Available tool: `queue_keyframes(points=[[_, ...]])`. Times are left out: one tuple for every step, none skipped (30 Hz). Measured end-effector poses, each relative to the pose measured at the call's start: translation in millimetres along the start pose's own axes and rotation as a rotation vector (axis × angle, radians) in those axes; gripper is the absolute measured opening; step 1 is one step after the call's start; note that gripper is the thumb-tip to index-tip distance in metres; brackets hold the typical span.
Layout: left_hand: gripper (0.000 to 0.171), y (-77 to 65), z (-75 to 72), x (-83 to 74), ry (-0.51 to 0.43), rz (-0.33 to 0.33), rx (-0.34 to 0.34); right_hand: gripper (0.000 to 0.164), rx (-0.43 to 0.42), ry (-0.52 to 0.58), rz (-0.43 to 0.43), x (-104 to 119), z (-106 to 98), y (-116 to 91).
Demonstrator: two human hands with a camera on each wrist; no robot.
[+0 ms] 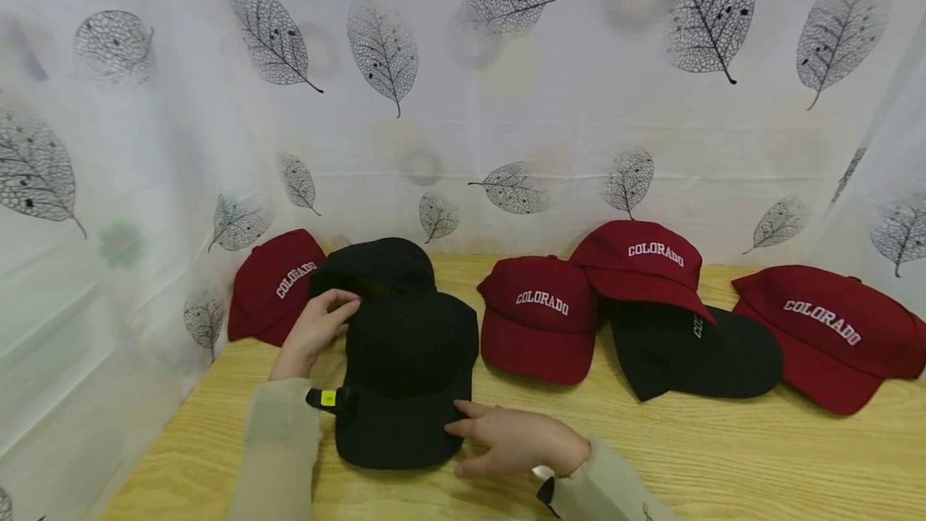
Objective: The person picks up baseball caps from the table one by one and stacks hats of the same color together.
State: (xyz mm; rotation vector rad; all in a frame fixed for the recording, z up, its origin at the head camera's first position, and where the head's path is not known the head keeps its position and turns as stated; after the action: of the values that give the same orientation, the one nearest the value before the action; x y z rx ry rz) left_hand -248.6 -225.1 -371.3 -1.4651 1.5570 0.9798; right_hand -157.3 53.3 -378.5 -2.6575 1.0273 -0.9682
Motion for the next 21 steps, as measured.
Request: queue_keyframes(points=[[0.037,-0.2,-0.4,-0.1,-0.001,-0.003,-0.003,0.049,0.003,0.003,0.004,0.2,0.0,0.0],[0.037,-0.3,-0.9,-0.2,-0.003,-0.006,-0.006,0.049,0.006,0.006,0.007,0.2,0.1,0.1],[0.037,-0.3,-1.4,-0.1,-0.003,-0.009,-0.009,0.05,0.006,0.006,0.009,0.3,0.3,0.1],[0.037,-0.3,-1.8,0.0,-0.002,-0.011,-0.012,0.05,0.007,0.006,0.01,0.3,0.6,0.2],[0.037,-0.2,-2.1,0.2,-0.001,-0.013,-0.013,0.05,0.007,0.008,0.013,0.2,0.8,0.4],[0.037,0.0,-2.3,0.5,-0.001,-0.013,-0.015,0.05,0.005,0.007,0.012,0.0,1.0,0.5],[0.037,0.4,-2.2,0.7,-0.001,-0.012,-0.013,0.05,0.004,0.007,0.013,-0.1,1.1,0.6],[0.037,0.7,-2.1,0.9,0.002,-0.012,-0.011,0.05,0.002,0.006,0.013,-0.5,1.3,0.8],[0.037,1.0,-1.9,1.1,0.006,-0.012,-0.008,0.05,0.002,0.006,0.014,-0.8,1.4,0.9],[0.038,1.3,-1.6,1.1,0.008,-0.012,-0.006,0.05,0.001,0.004,0.013,-1.2,1.5,1.1],[0.038,1.5,-1.1,1.0,0.011,-0.012,-0.003,0.05,0.001,0.003,0.011,-1.5,1.4,1.2],[0.038,1.8,-0.8,0.9,0.014,-0.012,-0.002,0.05,0.0,0.0,0.004,-1.8,1.5,1.3],[0.038,1.9,-0.6,0.7,0.018,-0.013,0.0,0.05,0.004,0.001,0.0,-2.1,1.5,1.5],[0.039,1.9,-0.4,0.5,0.02,-0.015,0.001,0.051,0.006,-0.001,-0.009,-2.4,1.5,1.6],[0.039,1.9,-0.2,0.3,0.022,-0.015,0.003,0.051,0.01,0.0,-0.017,-2.7,1.5,1.7],[0.039,1.7,0.0,0.1,0.025,-0.015,0.004,0.051,0.016,0.004,-0.025,-2.9,1.5,1.8],[0.039,1.6,0.1,0.0,0.029,-0.014,0.006,0.052,0.024,0.011,-0.03,-3.1,1.6,1.9],[0.039,1.5,0.1,0.1,0.032,-0.013,0.007,0.052,0.031,0.018,-0.038,-3.3,1.8,2.1],[0.039,1.3,0.1,0.2,0.035,-0.012,0.009,0.052,0.039,0.025,-0.041,-3.4,2.0,2.1],[0.039,1.3,0.2,0.4,0.036,-0.01,0.01,0.053,0.043,0.029,-0.046,-3.4,2.1,2.0],[0.038,1.4,0.3,0.7,0.037,-0.007,0.01,0.053,0.047,0.035,-0.047,-3.4,2.3,2.0]])
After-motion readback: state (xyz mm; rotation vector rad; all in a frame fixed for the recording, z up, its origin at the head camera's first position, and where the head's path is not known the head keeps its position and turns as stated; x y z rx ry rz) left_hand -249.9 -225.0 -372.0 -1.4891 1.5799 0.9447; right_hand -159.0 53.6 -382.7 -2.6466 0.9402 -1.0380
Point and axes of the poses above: each hand's wrist, its own y-axis towards the middle knuckle, its own z-axis out of the palm, x = y × z, the point moved 2 cm from there along y, towards the middle knuckle, and after that the axes turned 5 degrees about z, right-handed, at the moved point
